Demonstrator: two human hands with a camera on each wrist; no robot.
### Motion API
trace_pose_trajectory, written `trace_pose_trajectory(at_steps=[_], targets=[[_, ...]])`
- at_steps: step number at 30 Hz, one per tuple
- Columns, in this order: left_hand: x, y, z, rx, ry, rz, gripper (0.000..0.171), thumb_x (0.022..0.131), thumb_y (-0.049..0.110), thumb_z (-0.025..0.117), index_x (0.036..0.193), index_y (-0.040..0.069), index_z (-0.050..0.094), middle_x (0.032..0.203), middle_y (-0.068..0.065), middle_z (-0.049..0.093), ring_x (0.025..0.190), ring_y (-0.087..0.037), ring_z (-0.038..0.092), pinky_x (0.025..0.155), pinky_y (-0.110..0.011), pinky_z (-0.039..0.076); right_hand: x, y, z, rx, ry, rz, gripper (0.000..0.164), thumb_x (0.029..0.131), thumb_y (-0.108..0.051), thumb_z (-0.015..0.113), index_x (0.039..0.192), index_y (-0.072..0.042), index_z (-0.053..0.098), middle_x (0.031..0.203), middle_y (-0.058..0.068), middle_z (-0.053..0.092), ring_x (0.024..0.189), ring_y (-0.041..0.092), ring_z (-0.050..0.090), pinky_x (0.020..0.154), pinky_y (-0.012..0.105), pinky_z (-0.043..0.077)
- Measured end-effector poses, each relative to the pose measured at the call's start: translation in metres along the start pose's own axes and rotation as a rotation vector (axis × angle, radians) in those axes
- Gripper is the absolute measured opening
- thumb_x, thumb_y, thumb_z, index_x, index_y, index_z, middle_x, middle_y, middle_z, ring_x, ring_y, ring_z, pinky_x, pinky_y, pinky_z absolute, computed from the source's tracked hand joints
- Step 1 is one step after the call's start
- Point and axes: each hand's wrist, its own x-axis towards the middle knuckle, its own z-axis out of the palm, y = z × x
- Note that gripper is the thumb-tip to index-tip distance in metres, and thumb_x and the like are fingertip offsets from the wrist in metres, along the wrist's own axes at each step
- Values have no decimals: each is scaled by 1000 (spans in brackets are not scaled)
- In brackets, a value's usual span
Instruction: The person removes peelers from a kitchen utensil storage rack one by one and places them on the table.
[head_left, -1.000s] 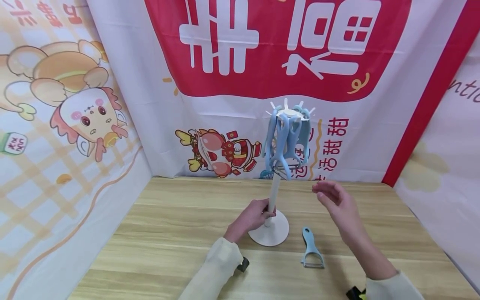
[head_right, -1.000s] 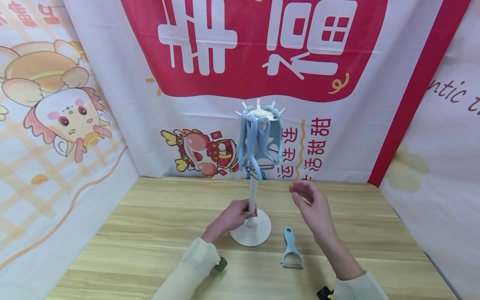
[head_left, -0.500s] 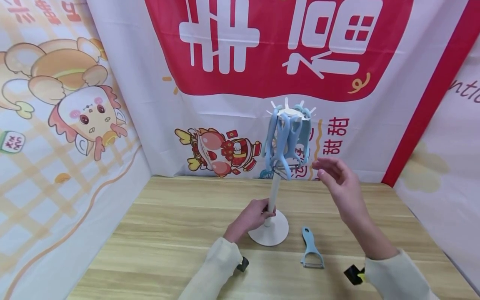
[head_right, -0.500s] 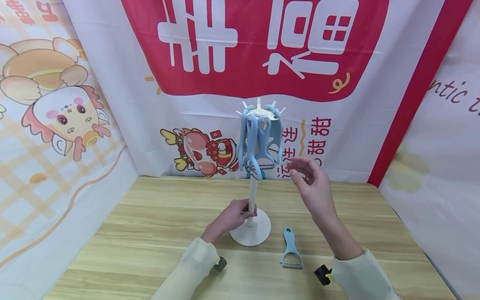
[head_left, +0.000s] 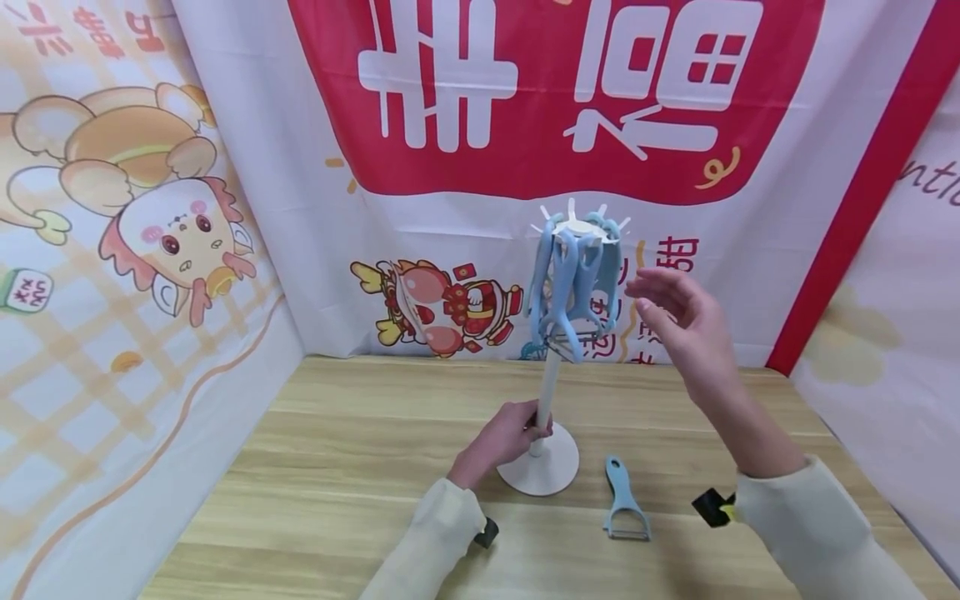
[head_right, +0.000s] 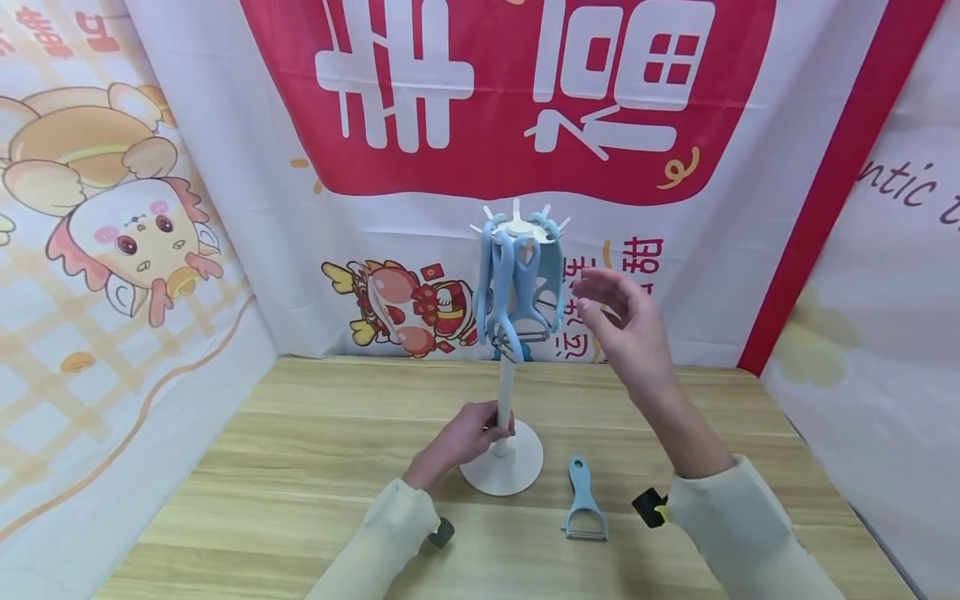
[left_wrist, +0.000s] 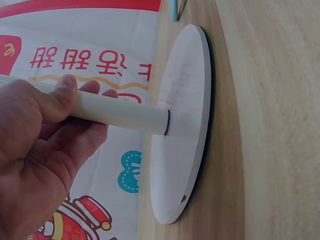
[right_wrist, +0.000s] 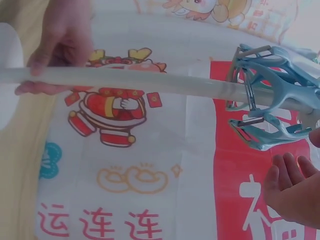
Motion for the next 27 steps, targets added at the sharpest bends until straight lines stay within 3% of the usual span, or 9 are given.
trace_pose_trajectory(at_steps=[6,14,19,23,27], targets=[[-1,2,0,3,2,4,5,98,17,63,101,13,65,96,2,68,92,-14,61,93,-39,57,9,-8,-2,-47,-16,-19,47,99,-25,62,142,-14,49,135,4,60,120,10,60,95,11,49],[-2,2,2,-21,6,-8,5,97,15,64,101,14,65,97,2,67,93,-15,61,95,-40,56,24,-13,-3,13,-120,-25,49,96,-21,66,142,-14,49,136,3,59,119,11,61,92,13,51],[-2,2,2,-11,4,10,5,97,15,63,101,14,65,97,2,67,93,-14,61,94,-39,56,32,-15,-4,9,-160,20,50,96,-25,66,142,-15,49,135,1,60,118,8,62,93,16,52],[-1,0,2,-5,6,15,4,98,16,63,101,15,65,97,3,67,93,-13,61,94,-39,56,38,-13,-5,57,-217,42,50,97,-24,65,143,-16,49,135,2,60,117,9,63,93,17,53],[0,-2,2,4,10,18,4,98,15,63,101,16,65,97,3,67,93,-13,61,94,-38,57,44,-6,-7,190,-285,42,46,98,-20,62,143,-13,49,131,0,63,116,11,65,95,18,52]])
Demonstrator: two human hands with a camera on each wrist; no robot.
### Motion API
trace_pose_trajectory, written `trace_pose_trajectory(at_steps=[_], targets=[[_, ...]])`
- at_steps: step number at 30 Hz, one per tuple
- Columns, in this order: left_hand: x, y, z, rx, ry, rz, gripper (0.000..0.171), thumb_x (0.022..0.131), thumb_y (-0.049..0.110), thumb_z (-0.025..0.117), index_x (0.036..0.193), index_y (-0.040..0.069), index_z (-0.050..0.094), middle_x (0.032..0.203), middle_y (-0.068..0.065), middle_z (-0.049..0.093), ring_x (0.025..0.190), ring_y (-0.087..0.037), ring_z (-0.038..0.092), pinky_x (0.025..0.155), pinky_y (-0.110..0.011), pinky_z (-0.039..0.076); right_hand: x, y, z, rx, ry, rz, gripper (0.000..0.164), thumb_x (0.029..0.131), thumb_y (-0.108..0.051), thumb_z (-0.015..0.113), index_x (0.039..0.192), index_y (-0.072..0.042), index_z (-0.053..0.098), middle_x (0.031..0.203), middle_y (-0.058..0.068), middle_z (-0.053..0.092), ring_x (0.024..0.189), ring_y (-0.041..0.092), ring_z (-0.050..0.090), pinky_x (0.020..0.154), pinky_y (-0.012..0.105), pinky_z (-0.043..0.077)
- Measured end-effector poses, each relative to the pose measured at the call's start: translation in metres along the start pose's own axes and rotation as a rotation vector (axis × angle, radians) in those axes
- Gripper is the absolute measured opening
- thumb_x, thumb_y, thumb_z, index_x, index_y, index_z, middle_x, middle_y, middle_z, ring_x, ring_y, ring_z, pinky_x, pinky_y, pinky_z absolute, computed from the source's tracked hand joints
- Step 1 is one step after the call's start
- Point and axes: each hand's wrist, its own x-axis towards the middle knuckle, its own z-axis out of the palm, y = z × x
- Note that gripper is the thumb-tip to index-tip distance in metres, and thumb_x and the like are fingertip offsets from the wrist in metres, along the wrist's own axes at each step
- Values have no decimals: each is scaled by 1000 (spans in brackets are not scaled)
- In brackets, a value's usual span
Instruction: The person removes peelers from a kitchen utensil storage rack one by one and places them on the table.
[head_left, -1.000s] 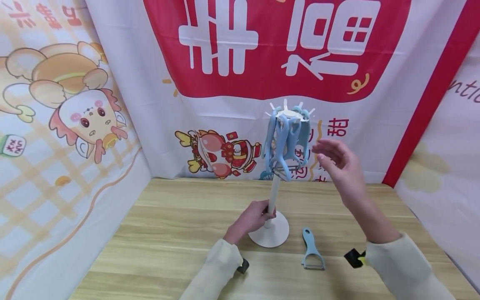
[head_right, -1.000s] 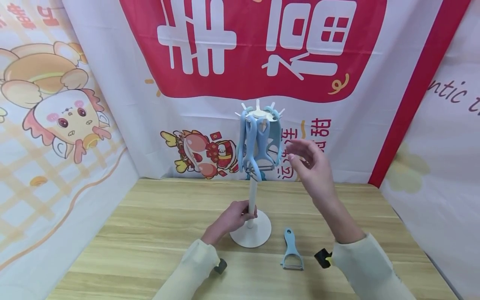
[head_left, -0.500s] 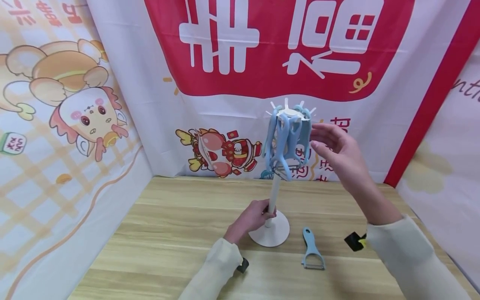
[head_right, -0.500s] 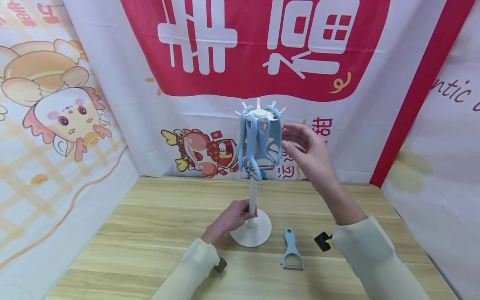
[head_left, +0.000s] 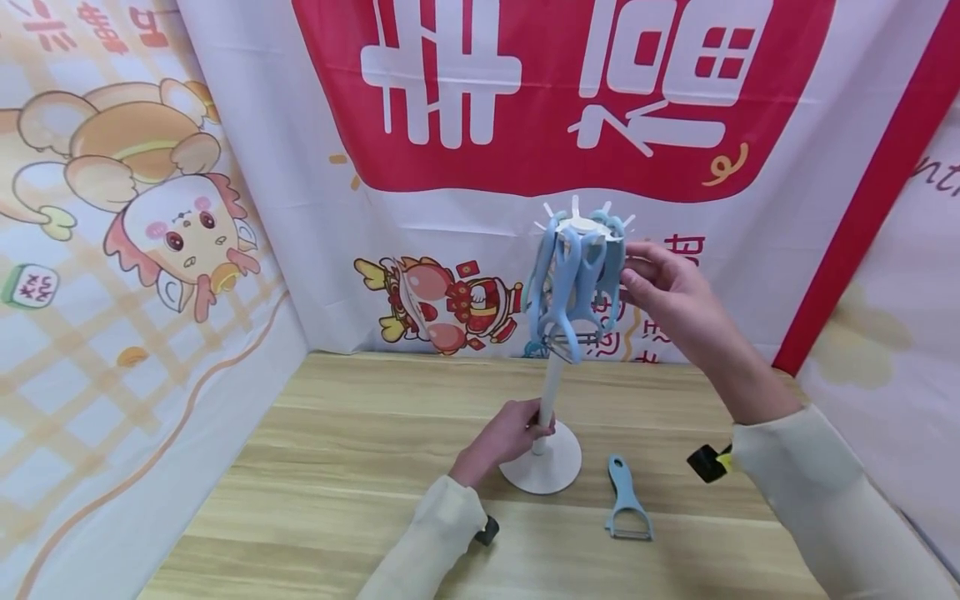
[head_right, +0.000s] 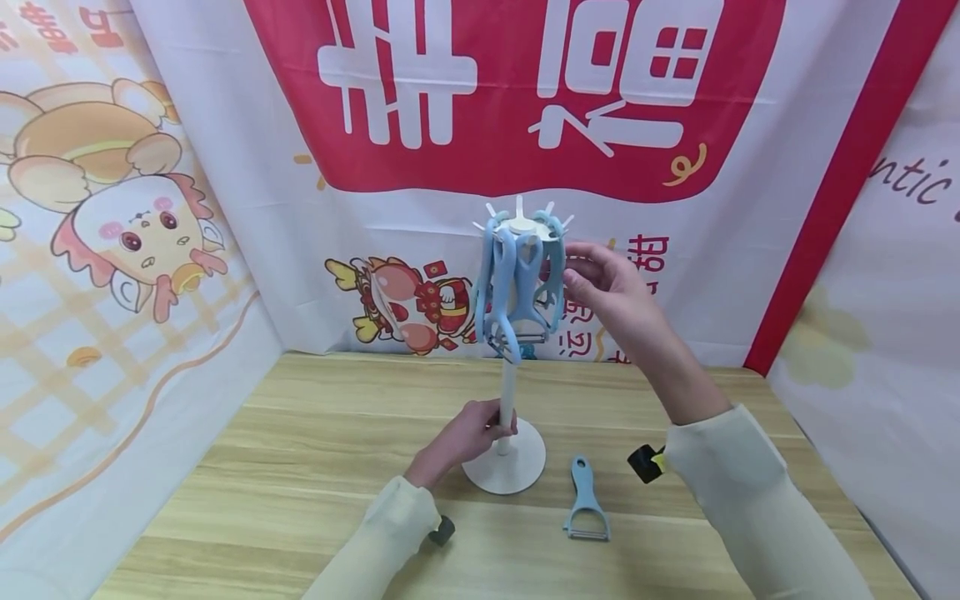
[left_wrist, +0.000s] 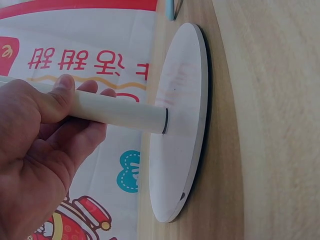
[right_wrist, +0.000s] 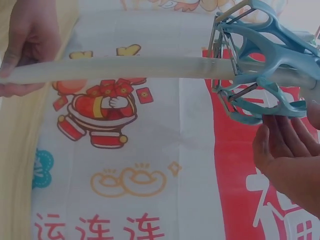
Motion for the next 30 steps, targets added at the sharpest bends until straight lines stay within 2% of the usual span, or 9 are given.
trace_pose_trajectory(at_steps=[3,7,13,21,30], targets=[[0,0,0,4,1,3,5,97,14,63,101,17,65,96,4,67,93,-12,62,94,-38,57,3,3,-2,88,-21,-14,43,98,-15,61,140,-11,52,126,-3,68,114,11,67,96,17,52],[1,1,-1,10,2,9,5,97,13,63,100,18,65,97,4,67,93,-12,62,94,-38,56,3,3,-2,132,-3,-32,38,98,-12,61,136,-9,56,118,-4,71,108,10,68,93,16,53],[1,3,-3,2,6,8,4,98,14,63,98,18,65,97,4,67,94,-13,61,95,-39,56,0,0,1,123,33,-50,41,99,-15,60,138,-6,55,115,-1,69,107,9,69,94,16,52],[-1,2,-1,2,7,-6,5,97,13,63,97,18,65,96,4,68,93,-13,62,94,-38,57,-4,-2,8,136,81,-29,44,101,-17,56,142,-2,51,120,3,62,108,11,66,93,16,52],[-3,2,-1,-14,4,-28,5,97,15,63,98,19,64,95,5,67,93,-14,61,96,-41,56,-3,-7,14,58,154,-55,42,103,-17,53,142,-2,50,116,4,58,101,12,62,90,13,53]])
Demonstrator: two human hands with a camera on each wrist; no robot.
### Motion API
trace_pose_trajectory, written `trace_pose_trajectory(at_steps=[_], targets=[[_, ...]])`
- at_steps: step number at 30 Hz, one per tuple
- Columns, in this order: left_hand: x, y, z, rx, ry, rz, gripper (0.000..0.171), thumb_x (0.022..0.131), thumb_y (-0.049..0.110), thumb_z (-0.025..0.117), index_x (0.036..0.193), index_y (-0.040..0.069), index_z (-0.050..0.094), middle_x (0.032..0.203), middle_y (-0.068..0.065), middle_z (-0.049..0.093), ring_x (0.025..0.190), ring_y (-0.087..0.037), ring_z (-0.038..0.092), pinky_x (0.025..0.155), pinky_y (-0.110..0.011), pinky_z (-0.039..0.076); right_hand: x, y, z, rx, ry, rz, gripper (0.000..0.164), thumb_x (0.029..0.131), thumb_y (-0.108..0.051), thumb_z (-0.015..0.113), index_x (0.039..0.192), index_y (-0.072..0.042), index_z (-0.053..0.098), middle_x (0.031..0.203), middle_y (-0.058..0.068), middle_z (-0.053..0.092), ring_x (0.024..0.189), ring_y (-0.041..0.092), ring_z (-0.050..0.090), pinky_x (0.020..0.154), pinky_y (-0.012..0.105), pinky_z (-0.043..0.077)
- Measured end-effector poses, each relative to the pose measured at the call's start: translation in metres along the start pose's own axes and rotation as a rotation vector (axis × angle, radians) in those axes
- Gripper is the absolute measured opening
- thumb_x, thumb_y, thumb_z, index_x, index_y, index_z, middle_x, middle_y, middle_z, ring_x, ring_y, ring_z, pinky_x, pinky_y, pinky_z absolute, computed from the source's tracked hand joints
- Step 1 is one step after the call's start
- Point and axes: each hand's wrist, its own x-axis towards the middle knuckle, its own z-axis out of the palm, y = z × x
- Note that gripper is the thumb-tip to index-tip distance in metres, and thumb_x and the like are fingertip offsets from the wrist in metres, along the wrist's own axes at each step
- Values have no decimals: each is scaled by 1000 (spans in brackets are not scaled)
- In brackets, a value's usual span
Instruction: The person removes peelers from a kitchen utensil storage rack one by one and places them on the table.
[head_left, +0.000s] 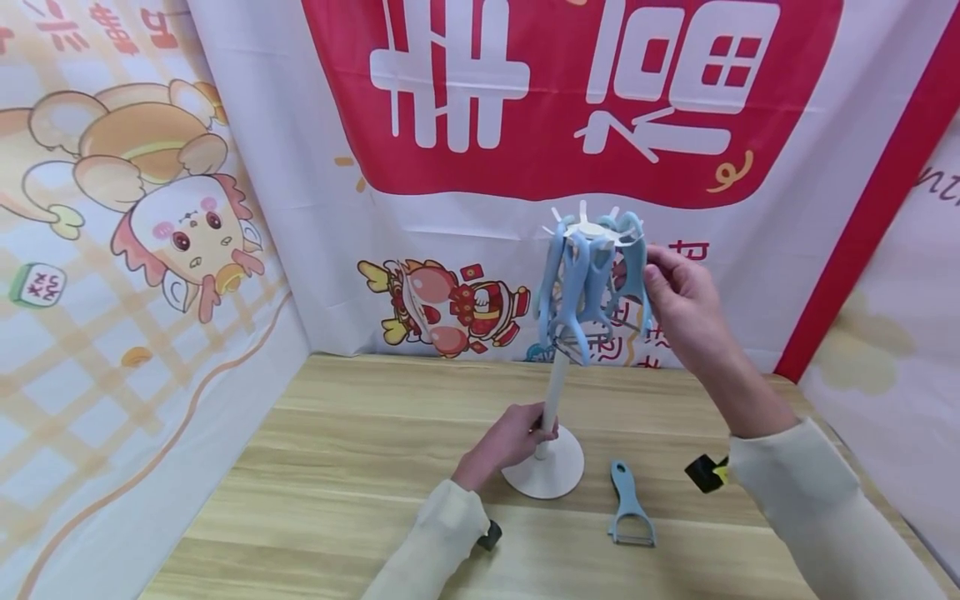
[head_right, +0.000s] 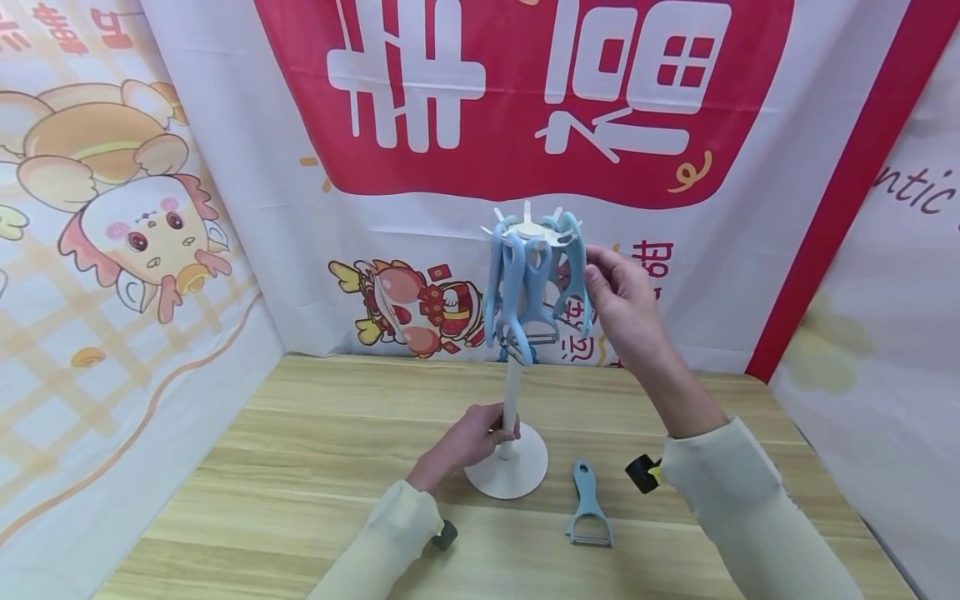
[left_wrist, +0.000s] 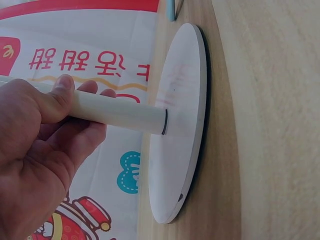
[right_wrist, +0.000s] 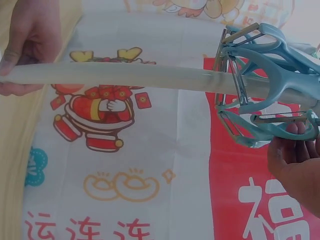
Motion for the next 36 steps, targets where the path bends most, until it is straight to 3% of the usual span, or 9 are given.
trace_pose_trajectory(at_steps=[8,13,20,24,36], targets=[[1,-1,1,7,0,10,5,97,14,64,98,19,64,96,4,67,93,-15,61,96,-41,55,0,-2,0,-29,64,-41,41,102,-21,55,138,-2,53,109,3,65,98,12,68,88,14,54],[1,-1,2,13,-4,15,6,96,13,64,100,19,65,96,4,67,93,-14,61,96,-39,56,-2,-2,-2,7,63,-70,42,100,-21,57,137,-1,53,112,4,66,101,13,68,90,17,53],[1,-2,1,43,12,42,4,98,15,63,100,14,65,96,3,68,91,-12,62,89,-34,58,-2,-4,-4,72,24,-86,39,101,-14,55,137,0,53,109,5,65,90,12,64,83,16,57],[1,-1,0,38,5,48,4,98,15,62,101,14,65,96,2,68,92,-12,62,90,-34,58,-6,-5,-6,82,36,-63,42,100,-13,57,140,0,50,112,5,62,99,13,64,85,15,56],[2,-2,1,33,0,44,5,98,17,62,101,14,65,98,2,68,92,-13,61,90,-35,57,-14,-5,-15,-3,86,-10,45,100,-16,58,142,-3,51,117,1,62,97,11,62,81,13,55]])
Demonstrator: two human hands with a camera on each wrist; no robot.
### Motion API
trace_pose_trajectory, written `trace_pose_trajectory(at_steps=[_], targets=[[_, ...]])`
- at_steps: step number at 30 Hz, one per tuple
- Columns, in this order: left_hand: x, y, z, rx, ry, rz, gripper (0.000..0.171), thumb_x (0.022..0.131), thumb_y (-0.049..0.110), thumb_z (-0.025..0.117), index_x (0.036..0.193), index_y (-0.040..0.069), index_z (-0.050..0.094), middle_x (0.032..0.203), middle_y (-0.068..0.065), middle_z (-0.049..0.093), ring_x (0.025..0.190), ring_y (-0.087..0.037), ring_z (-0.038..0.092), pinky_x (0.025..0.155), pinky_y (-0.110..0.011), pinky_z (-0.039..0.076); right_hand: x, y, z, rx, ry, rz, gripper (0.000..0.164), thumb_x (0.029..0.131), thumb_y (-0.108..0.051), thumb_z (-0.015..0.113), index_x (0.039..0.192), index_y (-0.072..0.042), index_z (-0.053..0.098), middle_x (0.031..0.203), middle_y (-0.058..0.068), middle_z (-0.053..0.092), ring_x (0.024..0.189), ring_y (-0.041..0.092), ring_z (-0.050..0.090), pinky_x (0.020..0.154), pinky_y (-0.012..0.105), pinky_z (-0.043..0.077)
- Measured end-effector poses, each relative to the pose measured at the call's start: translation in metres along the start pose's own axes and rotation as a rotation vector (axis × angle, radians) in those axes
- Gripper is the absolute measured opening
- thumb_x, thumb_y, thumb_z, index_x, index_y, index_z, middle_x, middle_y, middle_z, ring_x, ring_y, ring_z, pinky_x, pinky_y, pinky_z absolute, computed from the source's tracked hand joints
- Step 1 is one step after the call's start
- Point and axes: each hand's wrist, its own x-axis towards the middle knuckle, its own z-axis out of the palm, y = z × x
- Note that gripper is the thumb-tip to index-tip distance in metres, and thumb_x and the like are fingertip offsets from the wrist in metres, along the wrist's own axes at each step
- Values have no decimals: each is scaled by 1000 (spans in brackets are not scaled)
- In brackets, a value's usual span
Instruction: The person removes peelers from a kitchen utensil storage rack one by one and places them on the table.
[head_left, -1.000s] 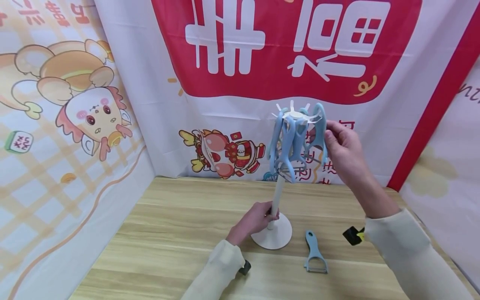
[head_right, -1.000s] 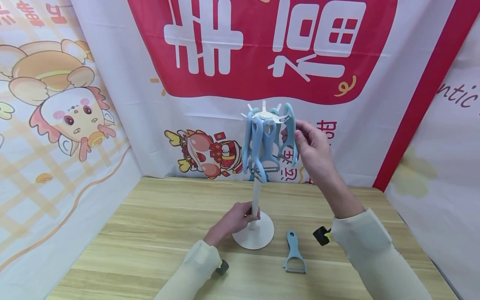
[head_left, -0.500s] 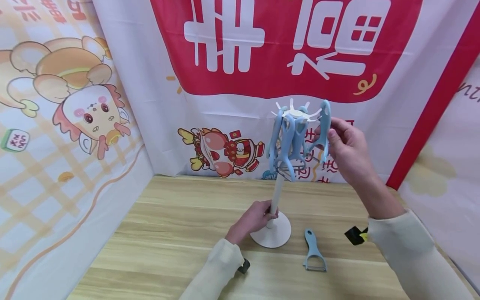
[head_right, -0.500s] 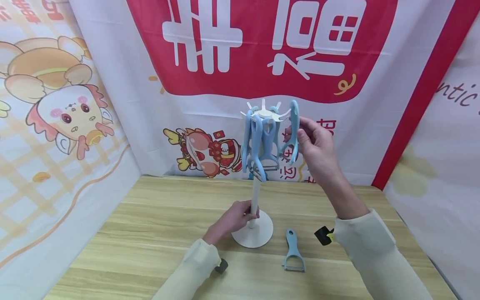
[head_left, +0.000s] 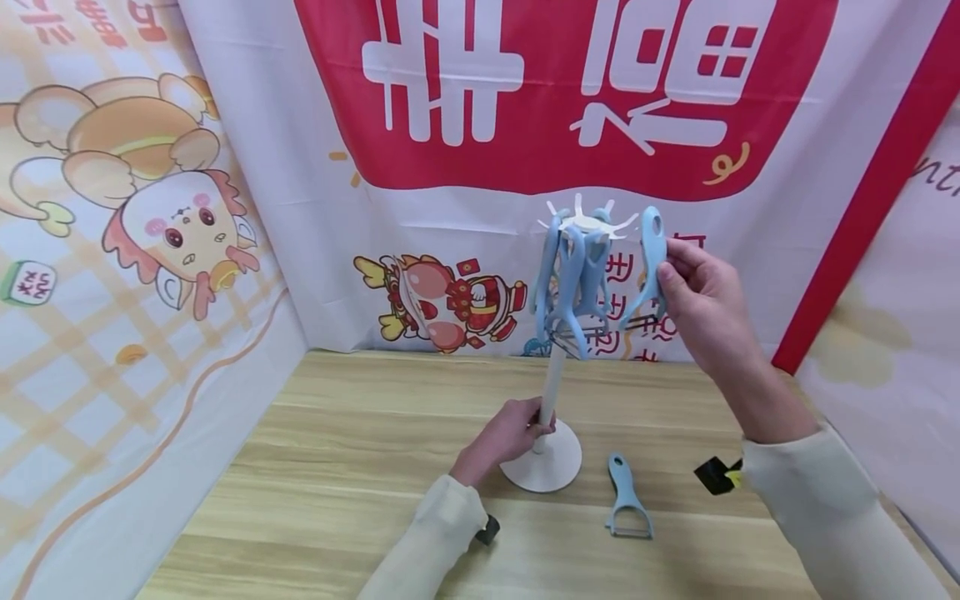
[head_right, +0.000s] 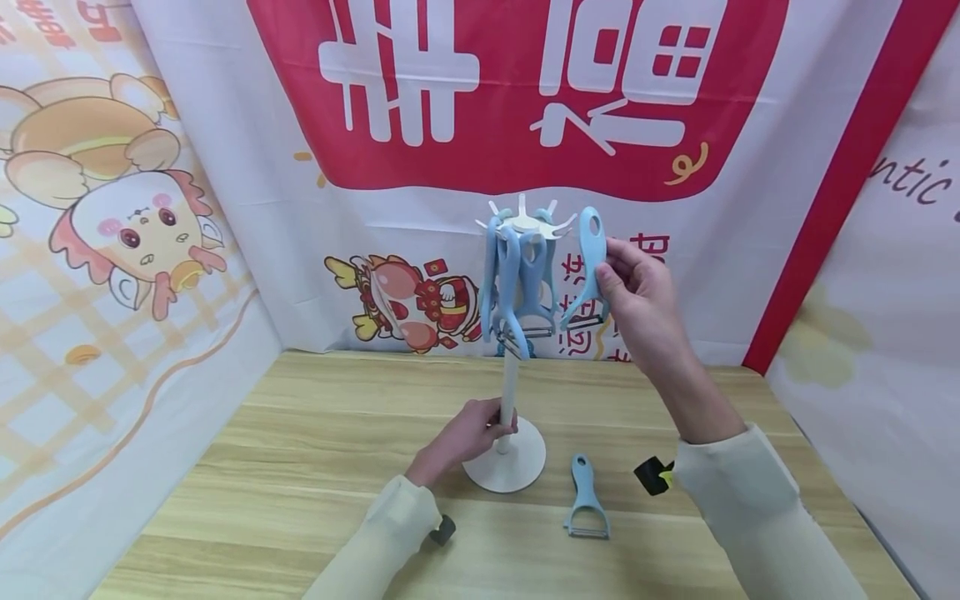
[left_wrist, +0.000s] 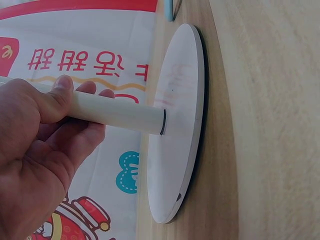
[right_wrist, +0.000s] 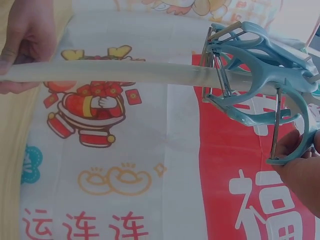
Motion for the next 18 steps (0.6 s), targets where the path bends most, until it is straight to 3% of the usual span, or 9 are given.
trace_pose_trajectory(at_steps=[12,18], targets=[[0,1,0,-7,-2,-20,6,98,18,63,102,15,65,99,2,68,92,-14,61,92,-37,57,-12,7,-7,18,-8,56,46,99,-15,59,143,-4,49,120,3,59,101,14,60,81,14,56],[0,0,0,-12,0,-17,4,99,16,62,101,15,65,99,2,68,93,-14,62,93,-38,57,-19,11,-10,-25,-8,87,42,100,-14,58,140,-6,49,122,6,55,105,14,58,82,14,56]])
